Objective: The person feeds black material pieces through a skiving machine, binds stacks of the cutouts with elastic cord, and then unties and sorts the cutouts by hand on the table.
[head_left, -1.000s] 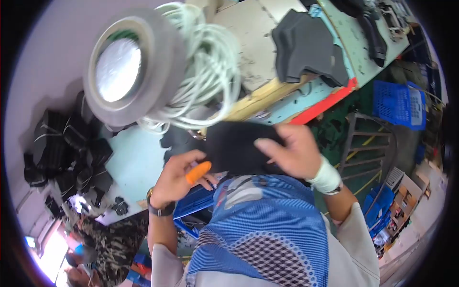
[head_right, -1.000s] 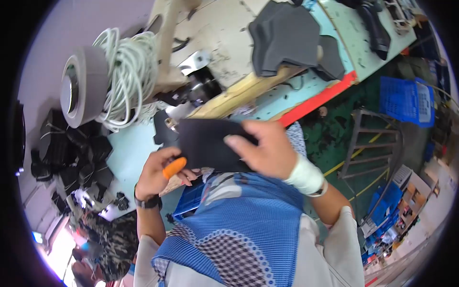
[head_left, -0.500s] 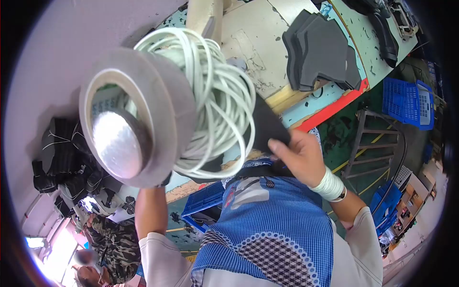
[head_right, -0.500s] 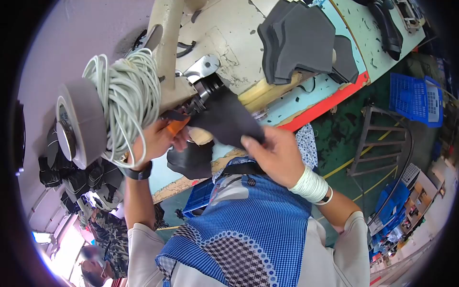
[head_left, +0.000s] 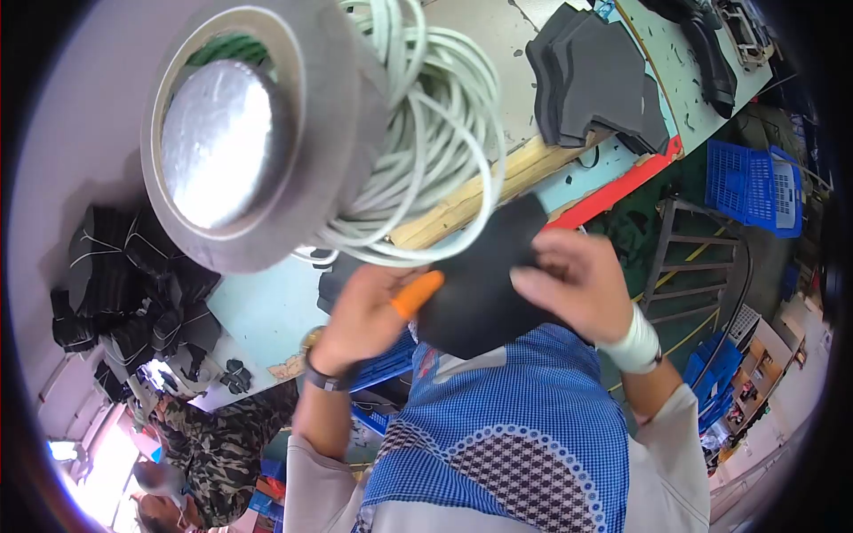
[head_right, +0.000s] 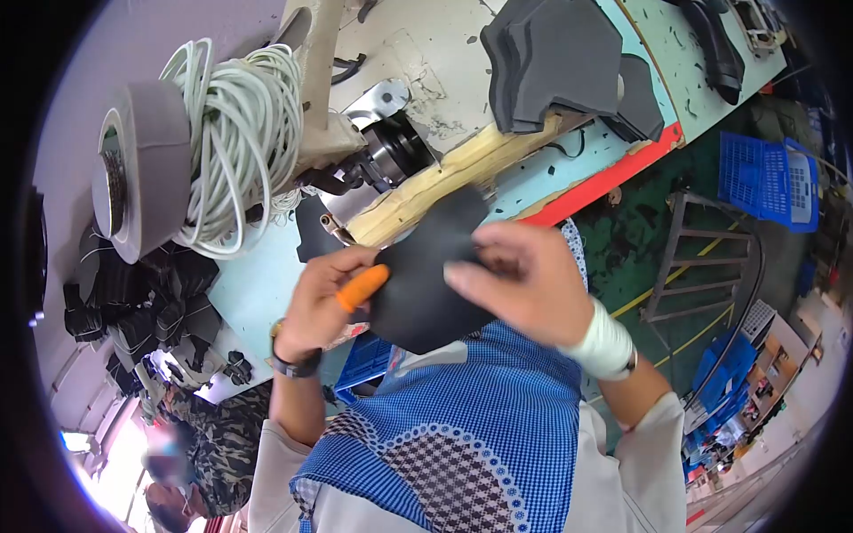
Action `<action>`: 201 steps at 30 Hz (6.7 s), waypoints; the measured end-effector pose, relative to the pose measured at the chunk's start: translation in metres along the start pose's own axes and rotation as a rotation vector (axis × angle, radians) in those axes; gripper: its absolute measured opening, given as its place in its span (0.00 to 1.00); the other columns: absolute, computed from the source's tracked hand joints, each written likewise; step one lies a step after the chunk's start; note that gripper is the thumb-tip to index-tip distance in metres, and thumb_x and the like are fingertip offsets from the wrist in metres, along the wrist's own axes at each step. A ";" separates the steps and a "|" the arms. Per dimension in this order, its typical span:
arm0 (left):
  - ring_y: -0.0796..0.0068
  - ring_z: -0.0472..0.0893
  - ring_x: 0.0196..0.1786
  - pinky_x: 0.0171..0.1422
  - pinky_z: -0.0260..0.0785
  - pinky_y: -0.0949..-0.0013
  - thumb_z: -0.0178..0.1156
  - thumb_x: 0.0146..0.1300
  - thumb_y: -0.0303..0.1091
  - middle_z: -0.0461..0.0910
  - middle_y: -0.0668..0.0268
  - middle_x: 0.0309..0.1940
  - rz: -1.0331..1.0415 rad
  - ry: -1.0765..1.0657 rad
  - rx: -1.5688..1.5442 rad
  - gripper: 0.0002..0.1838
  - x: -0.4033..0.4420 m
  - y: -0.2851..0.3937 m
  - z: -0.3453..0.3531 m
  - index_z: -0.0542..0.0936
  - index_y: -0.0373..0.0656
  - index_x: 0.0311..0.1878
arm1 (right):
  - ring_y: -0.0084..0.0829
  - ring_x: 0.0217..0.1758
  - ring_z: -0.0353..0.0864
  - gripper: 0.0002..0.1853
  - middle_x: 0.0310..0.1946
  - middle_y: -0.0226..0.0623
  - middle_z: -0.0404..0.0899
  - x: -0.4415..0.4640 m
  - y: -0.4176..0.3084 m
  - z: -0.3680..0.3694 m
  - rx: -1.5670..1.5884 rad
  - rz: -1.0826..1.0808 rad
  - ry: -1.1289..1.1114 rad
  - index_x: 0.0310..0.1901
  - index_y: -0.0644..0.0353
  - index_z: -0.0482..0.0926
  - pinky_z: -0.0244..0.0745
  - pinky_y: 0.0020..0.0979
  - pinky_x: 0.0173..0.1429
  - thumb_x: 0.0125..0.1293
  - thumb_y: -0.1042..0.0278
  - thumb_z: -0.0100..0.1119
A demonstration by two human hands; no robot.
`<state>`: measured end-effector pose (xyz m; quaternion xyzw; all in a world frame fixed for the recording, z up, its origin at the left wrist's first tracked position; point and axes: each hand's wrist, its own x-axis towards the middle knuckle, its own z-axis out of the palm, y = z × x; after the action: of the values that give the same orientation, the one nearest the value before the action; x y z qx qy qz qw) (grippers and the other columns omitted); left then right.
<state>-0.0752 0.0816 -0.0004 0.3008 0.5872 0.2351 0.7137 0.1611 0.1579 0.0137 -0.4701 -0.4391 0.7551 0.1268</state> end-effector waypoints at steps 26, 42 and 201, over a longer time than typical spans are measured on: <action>0.72 0.78 0.30 0.31 0.70 0.72 0.55 0.65 0.37 0.78 0.60 0.26 -0.239 0.685 0.383 0.17 0.001 -0.172 -0.133 0.71 0.33 0.50 | 0.44 0.50 0.81 0.19 0.46 0.56 0.79 0.037 -0.051 -0.071 -0.863 -0.827 0.762 0.49 0.64 0.80 0.74 0.36 0.55 0.53 0.84 0.55; 0.74 0.82 0.29 0.29 0.77 0.71 0.66 0.59 0.25 0.78 0.65 0.26 0.252 0.027 0.278 0.11 -0.035 -0.003 -0.010 0.74 0.32 0.39 | 0.35 0.32 0.83 0.17 0.28 0.43 0.82 0.017 0.020 0.021 -0.376 -0.216 -0.296 0.44 0.69 0.80 0.76 0.29 0.42 0.61 0.61 0.63; 0.73 0.79 0.18 0.21 0.70 0.72 0.56 0.69 0.35 0.78 0.61 0.19 0.011 0.203 0.306 0.16 0.036 0.009 -0.064 0.78 0.33 0.28 | 0.26 0.30 0.82 0.17 0.33 0.41 0.82 0.022 0.016 0.008 0.124 0.154 -0.007 0.45 0.73 0.77 0.78 0.25 0.33 0.67 0.64 0.59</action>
<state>-0.1308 0.1228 -0.0273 0.3839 0.6836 0.1761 0.5952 0.1465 0.1571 -0.0105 -0.4912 -0.3544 0.7899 0.0959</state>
